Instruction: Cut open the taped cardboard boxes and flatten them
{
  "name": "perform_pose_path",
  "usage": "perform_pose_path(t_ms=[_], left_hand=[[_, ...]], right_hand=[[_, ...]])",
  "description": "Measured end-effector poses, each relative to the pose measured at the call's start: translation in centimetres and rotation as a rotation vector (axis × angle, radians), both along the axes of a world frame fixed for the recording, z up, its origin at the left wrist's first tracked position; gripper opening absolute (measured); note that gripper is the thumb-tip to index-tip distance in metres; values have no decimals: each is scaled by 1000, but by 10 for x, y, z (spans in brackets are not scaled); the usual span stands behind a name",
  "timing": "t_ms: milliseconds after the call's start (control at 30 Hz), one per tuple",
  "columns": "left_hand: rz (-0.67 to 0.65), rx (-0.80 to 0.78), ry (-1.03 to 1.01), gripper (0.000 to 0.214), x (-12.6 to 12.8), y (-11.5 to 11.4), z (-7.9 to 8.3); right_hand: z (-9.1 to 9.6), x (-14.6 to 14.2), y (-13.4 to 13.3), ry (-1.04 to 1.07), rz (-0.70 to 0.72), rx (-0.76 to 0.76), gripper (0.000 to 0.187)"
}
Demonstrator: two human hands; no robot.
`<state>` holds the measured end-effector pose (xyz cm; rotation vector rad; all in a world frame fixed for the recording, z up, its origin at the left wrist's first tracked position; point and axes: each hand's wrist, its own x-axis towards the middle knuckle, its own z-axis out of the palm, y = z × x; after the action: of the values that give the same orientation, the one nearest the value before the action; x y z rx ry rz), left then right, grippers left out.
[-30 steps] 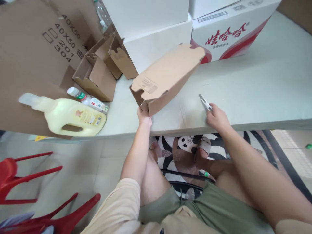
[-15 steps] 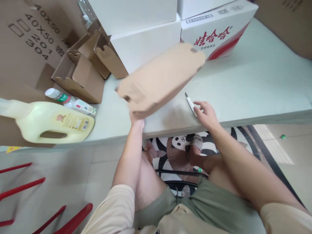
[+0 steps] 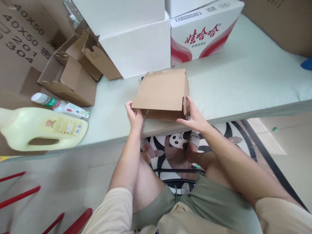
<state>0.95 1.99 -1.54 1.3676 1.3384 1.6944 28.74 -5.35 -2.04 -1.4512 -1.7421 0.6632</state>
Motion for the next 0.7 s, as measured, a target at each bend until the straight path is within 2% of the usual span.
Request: perform_pose_path(t_ms=[67,167,200,267,333,367,433,500,533,600,700], left_hand=[[2,25,37,40,3,-2,-1],[-1,61,42,44,6,-5,-2],[-49,47,35,48,6,-5,-2],[-268,-50,-7,63,2,-4,-1],[-513,-202,-127,70,-5,-1,2],[-561,-255,-209,67,-10,1,4],[-465,-296,-352,58,-17,6,6],[-302,-281,-401,55,-21,8,7],[-280,-287,-401,57,-21,8,6],[-344,-336,-403,65,-19,5,6],[-540,-432,-394,72,-16,-5,10]], right_hand=[[3,-7,-1,-54,-144,-47,97],[7,-9,2,18,-330,-115,72],[8,-7,4,68,-369,-97,68],[8,1,8,190,-418,-3,63],[6,11,11,334,-413,111,55],[5,15,12,410,-395,146,50],[2,23,13,572,-354,160,40],[1,27,11,728,-331,112,37],[1,28,9,797,-325,82,38],[1,28,6,910,-317,14,41],[0,33,7,983,-314,-99,45]])
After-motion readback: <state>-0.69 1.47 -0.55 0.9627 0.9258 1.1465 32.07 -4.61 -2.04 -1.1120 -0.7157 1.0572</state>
